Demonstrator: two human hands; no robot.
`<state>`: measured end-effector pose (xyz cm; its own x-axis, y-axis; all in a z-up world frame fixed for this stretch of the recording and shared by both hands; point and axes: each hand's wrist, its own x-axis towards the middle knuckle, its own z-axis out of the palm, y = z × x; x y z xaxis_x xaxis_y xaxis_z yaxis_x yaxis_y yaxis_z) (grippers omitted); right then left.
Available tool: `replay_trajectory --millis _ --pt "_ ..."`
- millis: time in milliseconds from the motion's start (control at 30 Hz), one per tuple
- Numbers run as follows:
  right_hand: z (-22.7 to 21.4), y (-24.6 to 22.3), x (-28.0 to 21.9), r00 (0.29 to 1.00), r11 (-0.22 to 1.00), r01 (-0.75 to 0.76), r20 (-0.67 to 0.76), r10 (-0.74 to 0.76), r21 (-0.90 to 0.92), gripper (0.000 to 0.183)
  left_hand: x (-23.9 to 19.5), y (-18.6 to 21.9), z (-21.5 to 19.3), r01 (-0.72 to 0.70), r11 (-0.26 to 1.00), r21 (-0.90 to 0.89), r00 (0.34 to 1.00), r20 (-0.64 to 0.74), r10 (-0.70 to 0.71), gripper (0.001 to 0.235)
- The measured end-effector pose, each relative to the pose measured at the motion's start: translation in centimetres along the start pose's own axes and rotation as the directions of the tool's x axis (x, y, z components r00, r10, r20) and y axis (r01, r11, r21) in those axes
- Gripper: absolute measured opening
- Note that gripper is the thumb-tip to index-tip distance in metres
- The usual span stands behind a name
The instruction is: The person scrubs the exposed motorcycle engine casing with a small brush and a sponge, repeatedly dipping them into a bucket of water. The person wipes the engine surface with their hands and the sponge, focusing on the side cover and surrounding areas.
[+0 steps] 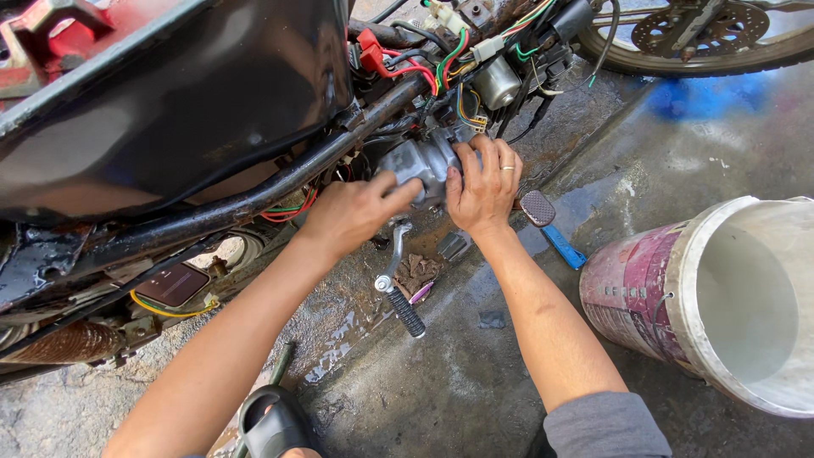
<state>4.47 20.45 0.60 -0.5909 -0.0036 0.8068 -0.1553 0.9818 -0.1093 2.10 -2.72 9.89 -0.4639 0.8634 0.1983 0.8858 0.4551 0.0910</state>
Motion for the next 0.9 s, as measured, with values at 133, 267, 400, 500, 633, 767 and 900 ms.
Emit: replay_trajectory --millis 133,267,400,500,633,767,900 --pt "0.1 0.0 0.0 1.000 1.000 -0.013 0.002 0.013 0.003 0.049 0.0 0.3 -0.6 0.131 0.961 -0.243 0.990 -0.012 -0.138 0.028" --pt "0.2 0.1 -0.1 1.000 1.000 0.012 0.003 -0.012 -0.009 0.047 0.1 1.1 -0.7 0.225 0.869 -0.440 0.974 0.139 -0.181 0.030" --pt "0.3 0.3 -0.2 1.000 1.000 0.016 -0.016 -0.016 -0.012 0.046 -0.2 1.4 1.0 0.219 0.856 -0.469 0.971 0.190 -0.144 0.032" --pt "0.4 0.3 -0.2 1.000 1.000 0.015 -0.023 -0.016 -0.024 0.045 -1.2 1.6 2.5 0.087 0.995 -0.046 0.980 0.185 -0.077 0.034" --pt "0.3 0.2 -0.1 1.000 1.000 0.002 -0.027 -0.002 -0.012 0.046 -2.2 0.1 5.1 -0.164 0.960 0.227 0.958 0.270 0.100 0.031" --pt "0.3 0.3 0.0 0.999 1.000 0.014 -0.040 -0.015 -0.019 0.044 -1.3 -0.9 4.5 -0.291 0.811 0.507 0.955 0.111 0.273 0.060" --pt "0.5 0.3 -0.4 0.999 1.000 0.004 -0.039 -0.005 -0.013 0.034 1.6 -1.1 5.5 -0.294 0.804 0.516 0.956 0.140 0.259 0.087"
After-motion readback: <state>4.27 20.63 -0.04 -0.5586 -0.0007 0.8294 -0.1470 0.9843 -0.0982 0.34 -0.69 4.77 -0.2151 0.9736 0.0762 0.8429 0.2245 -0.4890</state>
